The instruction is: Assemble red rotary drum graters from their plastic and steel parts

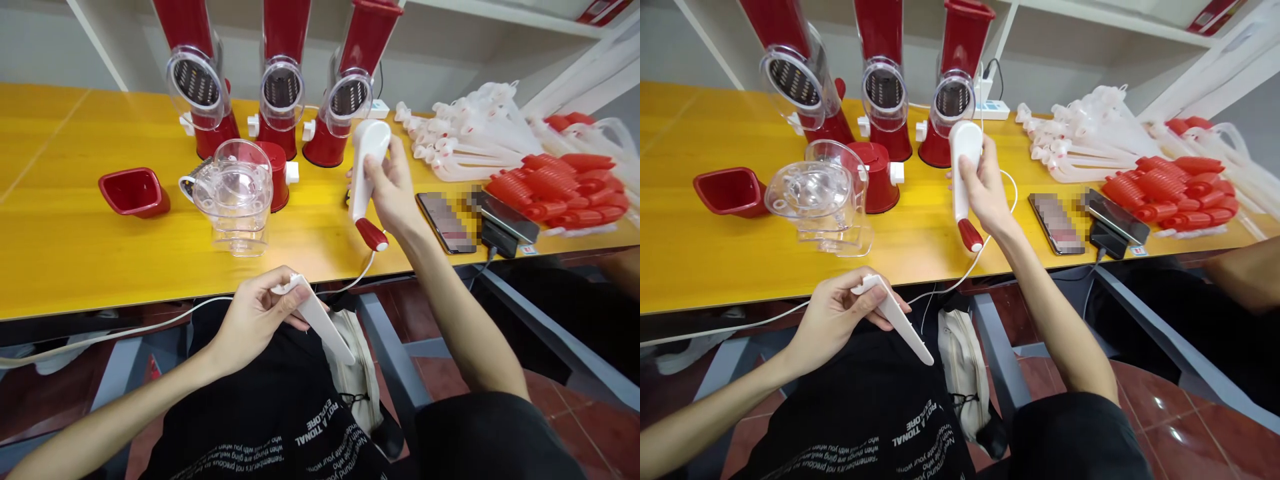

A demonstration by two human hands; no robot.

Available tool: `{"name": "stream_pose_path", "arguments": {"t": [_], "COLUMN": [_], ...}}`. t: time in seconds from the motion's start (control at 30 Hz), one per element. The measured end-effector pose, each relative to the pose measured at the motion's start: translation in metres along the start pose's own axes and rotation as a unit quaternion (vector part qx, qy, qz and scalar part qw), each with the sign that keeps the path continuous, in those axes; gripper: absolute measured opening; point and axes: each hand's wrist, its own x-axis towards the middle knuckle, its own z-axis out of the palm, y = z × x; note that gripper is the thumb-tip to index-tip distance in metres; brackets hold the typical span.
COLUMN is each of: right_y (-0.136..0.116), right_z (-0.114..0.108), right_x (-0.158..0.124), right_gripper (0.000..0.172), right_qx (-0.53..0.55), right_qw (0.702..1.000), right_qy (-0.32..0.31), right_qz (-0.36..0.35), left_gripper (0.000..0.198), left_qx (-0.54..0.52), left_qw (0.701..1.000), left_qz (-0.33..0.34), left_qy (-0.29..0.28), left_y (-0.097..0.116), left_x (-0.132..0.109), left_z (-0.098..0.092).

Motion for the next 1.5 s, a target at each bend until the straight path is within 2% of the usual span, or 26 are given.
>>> {"name": "stream_pose_path", "arguments": {"t": [0.03, 0.1, 0.2, 0.3, 0.4, 0.47, 0.53, 0.63, 0.73, 0.8, 0.87, 0.93, 1.0, 1.07, 1.13, 1.23, 1.3, 1.37, 1.43, 1.5], "right_y": [-0.005, -0.018, -0.042, -0.061, -0.074, -0.081, -0.084, -0.083, -0.079, -0.078, -0.081, -0.085, -0.090, -0.094, -0.093, -0.087, -0.083, -0.081, -0.082, -0.084], "right_z": [-0.002, -0.004, -0.004, -0.001, -0.001, -0.005, -0.011, -0.018, -0.017, -0.014, -0.009, -0.007, -0.007, -0.010, -0.013, -0.017, -0.018, -0.016, -0.014, -0.012], "right_x": [-0.005, -0.017, -0.042, -0.067, -0.088, -0.099, -0.105, -0.110, -0.113, -0.116, -0.120, -0.123, -0.126, -0.126, -0.126, -0.125, -0.126, -0.127, -0.127, -0.127], "right_gripper": [0.050, 0.055, 0.062, 0.060, 0.060, 0.061, 0.060, 0.056, 0.060, 0.063, 0.069, 0.068, 0.062, 0.052, 0.043, 0.039, 0.041, 0.042, 0.044, 0.044], "right_qx": [0.102, 0.273, 0.383, 0.464, 0.506, 0.520, 0.518, 0.489, 0.479, 0.487, 0.499, 0.489, 0.457, 0.437, 0.432, 0.423, 0.430, 0.427, 0.407, 0.392], "right_qw": [0.994, 0.955, 0.910, 0.851, 0.798, 0.762, 0.731, 0.710, 0.681, 0.655, 0.650, 0.666, 0.688, 0.695, 0.691, 0.676, 0.667, 0.666, 0.674, 0.680], "right_qy": [0.002, -0.020, -0.097, -0.189, -0.278, -0.341, -0.406, -0.474, -0.519, -0.544, -0.546, -0.539, -0.533, -0.531, -0.538, -0.571, -0.583, -0.588, -0.593, -0.596], "right_qz": [0.043, 0.110, 0.127, 0.156, 0.173, 0.179, 0.183, 0.177, 0.194, 0.197, 0.172, 0.161, 0.183, 0.210, 0.215, 0.192, 0.175, 0.169, 0.170, 0.169], "left_gripper": [0.028, 0.030, 0.025, 0.013, 0.009, 0.013, 0.012, 0.010, 0.007, 0.006, 0.007, 0.008, 0.010, 0.022, 0.042, 0.075, 0.095, 0.090, 0.080, 0.066], "left_qx": [0.019, 0.055, 0.074, 0.074, 0.078, 0.121, 0.188, 0.242, 0.240, 0.257, 0.297, 0.341, 0.379, 0.401, 0.389, 0.332, 0.377, 0.408, 0.456, 0.515], "left_qw": [1.000, 0.997, 0.991, 0.989, 0.987, 0.979, 0.961, 0.932, 0.916, 0.894, 0.869, 0.854, 0.847, 0.843, 0.839, 0.824, 0.830, 0.860, 0.860, 0.835], "left_qz": [0.009, 0.040, 0.090, 0.113, 0.124, 0.146, 0.195, 0.270, 0.314, 0.348, 0.376, 0.381, 0.364, 0.352, 0.366, 0.393, 0.324, 0.229, 0.149, 0.097], "left_qy": [0.009, 0.041, 0.073, 0.064, 0.070, 0.070, 0.047, 0.018, 0.072, 0.114, 0.120, 0.099, 0.081, 0.077, 0.107, 0.237, 0.253, 0.206, 0.174, 0.170], "left_y": [0.004, 0.012, 0.022, 0.027, 0.024, 0.019, 0.012, 0.003, -0.007, -0.012, -0.016, -0.016, -0.016, -0.014, -0.012, -0.006, -0.002, -0.001, -0.004, -0.009], "left_x": [-0.001, -0.003, -0.006, -0.006, -0.002, 0.002, 0.006, 0.008, 0.006, 0.004, 0.000, -0.005, -0.012, -0.019, -0.023, -0.017, -0.004, 0.010, 0.022, 0.031], "left_z": [0.000, -0.001, -0.003, -0.004, -0.006, -0.007, -0.007, -0.006, -0.001, 0.002, 0.005, 0.007, 0.007, -0.001, -0.020, -0.063, -0.090, -0.106, -0.109, -0.104]}}
